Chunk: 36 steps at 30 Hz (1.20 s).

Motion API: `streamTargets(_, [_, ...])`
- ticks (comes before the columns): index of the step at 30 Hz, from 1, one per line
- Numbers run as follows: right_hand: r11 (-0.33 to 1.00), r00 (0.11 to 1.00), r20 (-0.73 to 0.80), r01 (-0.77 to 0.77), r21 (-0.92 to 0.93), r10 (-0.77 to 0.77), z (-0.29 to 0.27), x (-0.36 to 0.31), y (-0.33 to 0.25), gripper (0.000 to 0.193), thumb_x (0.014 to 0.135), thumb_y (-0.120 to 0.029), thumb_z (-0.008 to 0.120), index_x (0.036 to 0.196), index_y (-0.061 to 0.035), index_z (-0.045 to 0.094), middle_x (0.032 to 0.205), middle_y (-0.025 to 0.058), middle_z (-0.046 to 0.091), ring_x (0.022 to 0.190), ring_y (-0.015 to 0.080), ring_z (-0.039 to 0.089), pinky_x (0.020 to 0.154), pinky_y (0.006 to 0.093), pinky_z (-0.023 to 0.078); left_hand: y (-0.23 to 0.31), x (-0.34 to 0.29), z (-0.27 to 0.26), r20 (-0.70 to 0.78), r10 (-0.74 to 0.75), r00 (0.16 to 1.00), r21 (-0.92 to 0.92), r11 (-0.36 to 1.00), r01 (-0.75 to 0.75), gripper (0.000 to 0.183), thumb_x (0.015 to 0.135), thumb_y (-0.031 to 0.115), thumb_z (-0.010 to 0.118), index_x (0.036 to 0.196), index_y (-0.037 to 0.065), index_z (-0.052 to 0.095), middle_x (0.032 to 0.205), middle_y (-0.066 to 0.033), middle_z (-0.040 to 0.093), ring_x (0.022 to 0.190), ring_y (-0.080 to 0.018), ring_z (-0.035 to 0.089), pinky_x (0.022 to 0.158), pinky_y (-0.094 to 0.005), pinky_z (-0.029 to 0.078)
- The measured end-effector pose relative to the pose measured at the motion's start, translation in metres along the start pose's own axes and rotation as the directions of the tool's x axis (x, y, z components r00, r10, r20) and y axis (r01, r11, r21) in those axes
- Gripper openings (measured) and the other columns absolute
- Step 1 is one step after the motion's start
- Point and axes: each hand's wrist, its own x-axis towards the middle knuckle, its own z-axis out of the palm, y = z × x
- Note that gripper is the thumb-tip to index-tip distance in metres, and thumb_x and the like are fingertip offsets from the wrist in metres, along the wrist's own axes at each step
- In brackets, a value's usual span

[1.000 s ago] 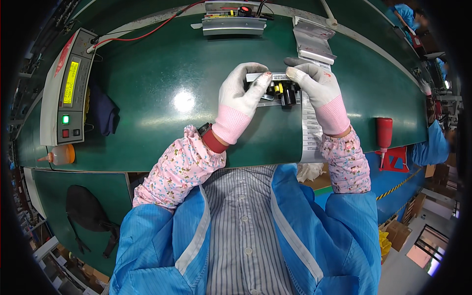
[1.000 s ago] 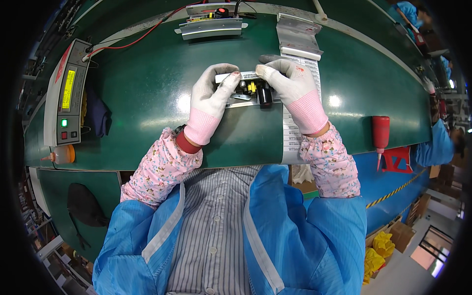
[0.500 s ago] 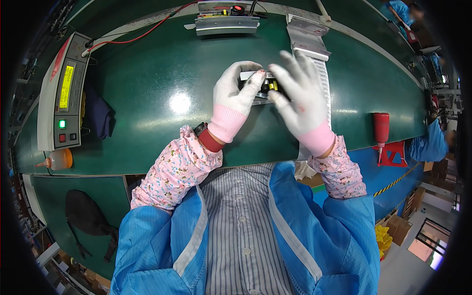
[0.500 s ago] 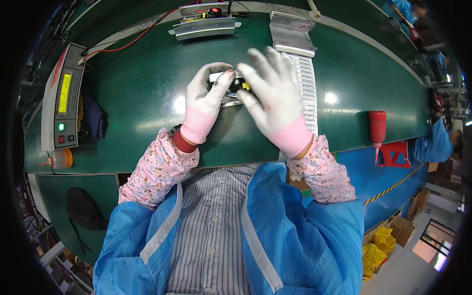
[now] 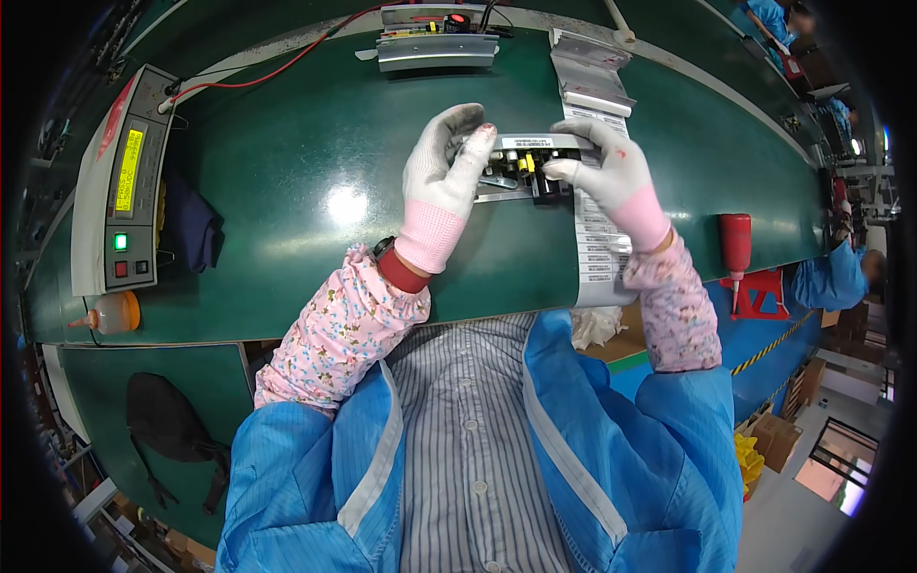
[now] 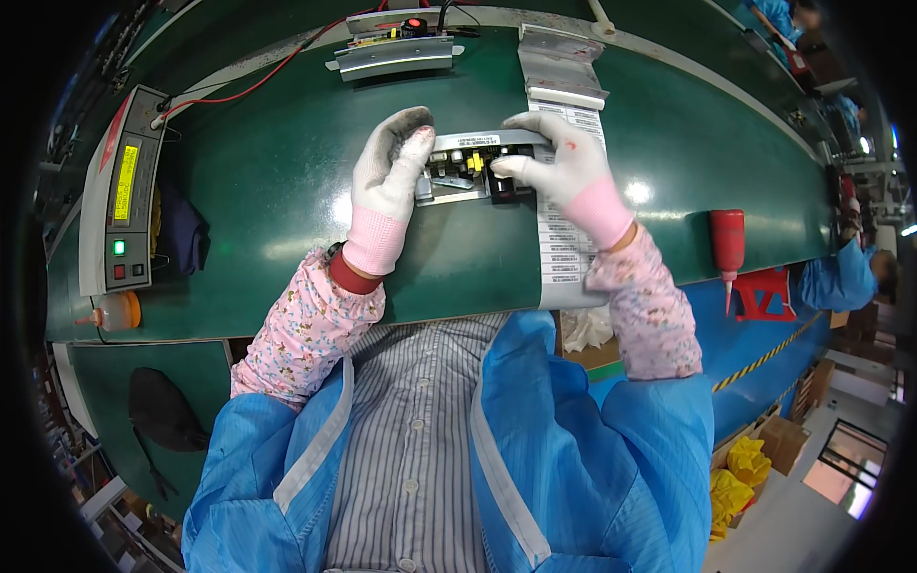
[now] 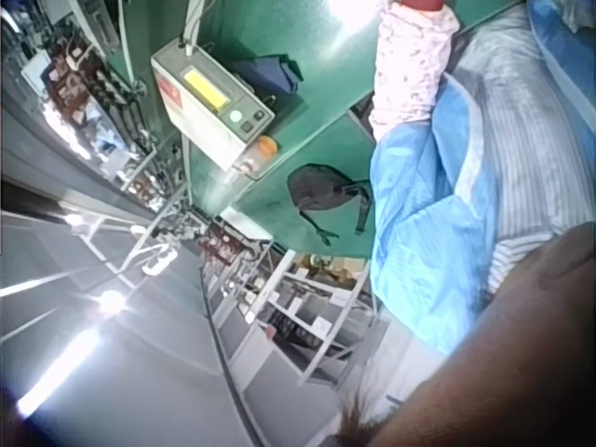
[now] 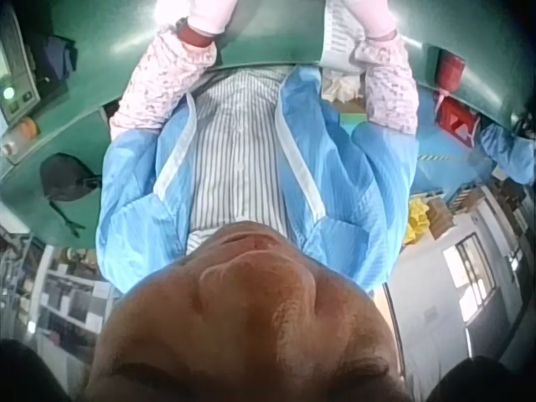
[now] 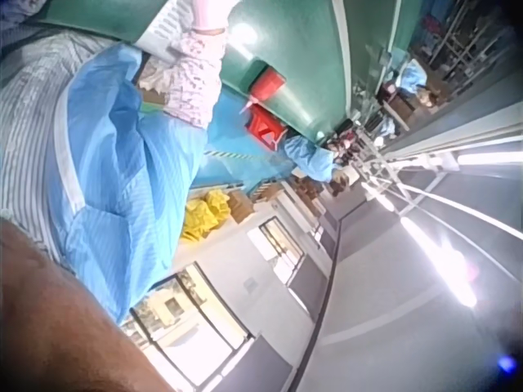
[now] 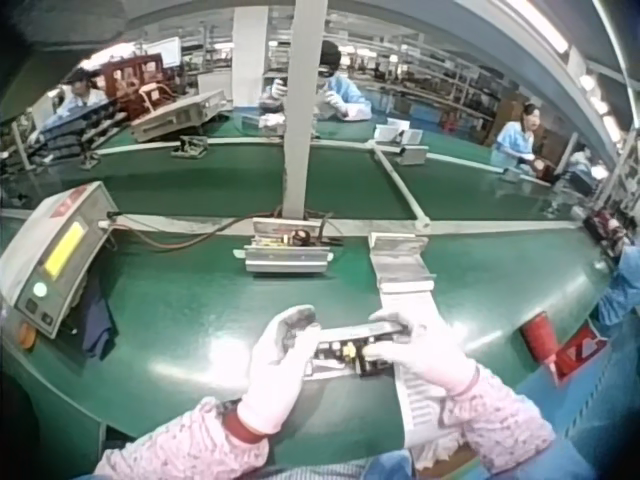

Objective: Assembling and inspecting electronic circuit boards on a factory line, including applying adhesive from a squeeze bottle.

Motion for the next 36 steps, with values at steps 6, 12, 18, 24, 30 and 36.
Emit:
streamTargets(6, [0.737, 0.984, -0.004, -0.133, 0.662, 0.180, -0.012, -0.001, 0.032, 0.053, 0.085, -0.018, 0.078, 0.130, 0.0052, 0.062, 0.118, 0.0152, 0.070, 0.100, 0.0210, 0.065, 0.094, 0.0306, 0.051, 0.016, -0.007, 0.017, 0.154, -0.113, 0.981, -0.204, 0.968, 0.144, 0.042, 0.091, 0.007, 0.074, 0.129, -0.005, 0.059, 0.116, -0.0130, 0.068, 0.101, -0.0176, 0.066, 0.094, -0.0276, 0.052])
streamTargets(12, [0.883, 0.999, -0.012, -0.025, 0.468, 0.035, -0.029, -0.001, 0.026, 0.063, 0.084, -0.021, 0.080, 0.136, 0.0054, 0.057, 0.126, 0.0172, 0.067, 0.108, 0.0242, 0.064, 0.097, 0.0320, 0.051, 0.013, -0.007, 0.023, 0.453, -0.234, 0.860, -0.216, 0.907, 0.361, 0.044, 0.090, 0.000, 0.073, 0.130, -0.004, 0.058, 0.117, -0.0135, 0.070, 0.100, -0.0177, 0.068, 0.094, -0.0285, 0.054])
streamTargets(18, [0.662, 0.875, -0.475, -0.413, -0.625, 0.097, -0.145, -0.067, 0.122, 0.081, 0.079, -0.040, 0.082, 0.144, -0.0022, 0.051, 0.133, 0.0202, 0.064, 0.115, 0.0324, 0.066, 0.098, 0.0382, 0.051, -0.009, -0.004, 0.034, 0.419, -0.265, 0.868, -0.371, 0.823, 0.431, 0.035, 0.095, -0.001, 0.064, 0.130, -0.002, 0.059, 0.115, -0.0121, 0.070, 0.103, -0.0237, 0.069, 0.100, -0.0365, 0.053])
streamTargets(24, [0.289, 0.637, -0.515, -0.746, -0.600, 0.574, -0.210, -0.124, 0.168, 0.072, 0.073, -0.047, 0.084, 0.124, -0.0021, 0.059, 0.109, 0.0160, 0.073, 0.093, 0.0349, 0.070, 0.084, 0.0394, 0.055, -0.012, -0.004, 0.031, 0.423, -0.253, 0.870, -0.408, 0.804, 0.433, 0.032, 0.096, -0.003, 0.061, 0.128, -0.002, 0.060, 0.114, -0.0132, 0.070, 0.103, -0.0240, 0.069, 0.100, -0.0381, 0.054])
streamTargets(30, [0.553, 0.618, -0.372, -0.786, -0.276, 0.693, -0.217, -0.138, 0.167, 0.051, 0.078, -0.038, 0.080, 0.110, -0.0014, 0.064, 0.087, 0.0114, 0.071, 0.074, 0.0294, 0.069, 0.072, 0.0363, 0.056, -0.008, -0.011, 0.027, 0.385, -0.255, 0.887, -0.408, 0.814, 0.412, 0.033, 0.093, -0.007, 0.064, 0.125, -0.004, 0.061, 0.115, -0.0137, 0.071, 0.098, -0.0198, 0.070, 0.093, -0.0310, 0.056])
streamTargets(36, [0.713, 0.838, -0.442, 0.094, 0.695, 0.320, -0.134, -0.112, 0.062, 0.048, 0.091, -0.027, 0.071, 0.121, 0.0085, 0.056, 0.110, 0.0204, 0.065, 0.101, 0.0325, 0.067, 0.095, 0.0372, 0.053, -0.003, -0.014, 0.014, 0.350, -0.296, 0.889, -0.336, 0.846, 0.414, 0.040, 0.087, -0.008, 0.070, 0.125, -0.003, 0.060, 0.112, -0.0110, 0.072, 0.092, -0.0151, 0.068, 0.085, -0.0243, 0.055])
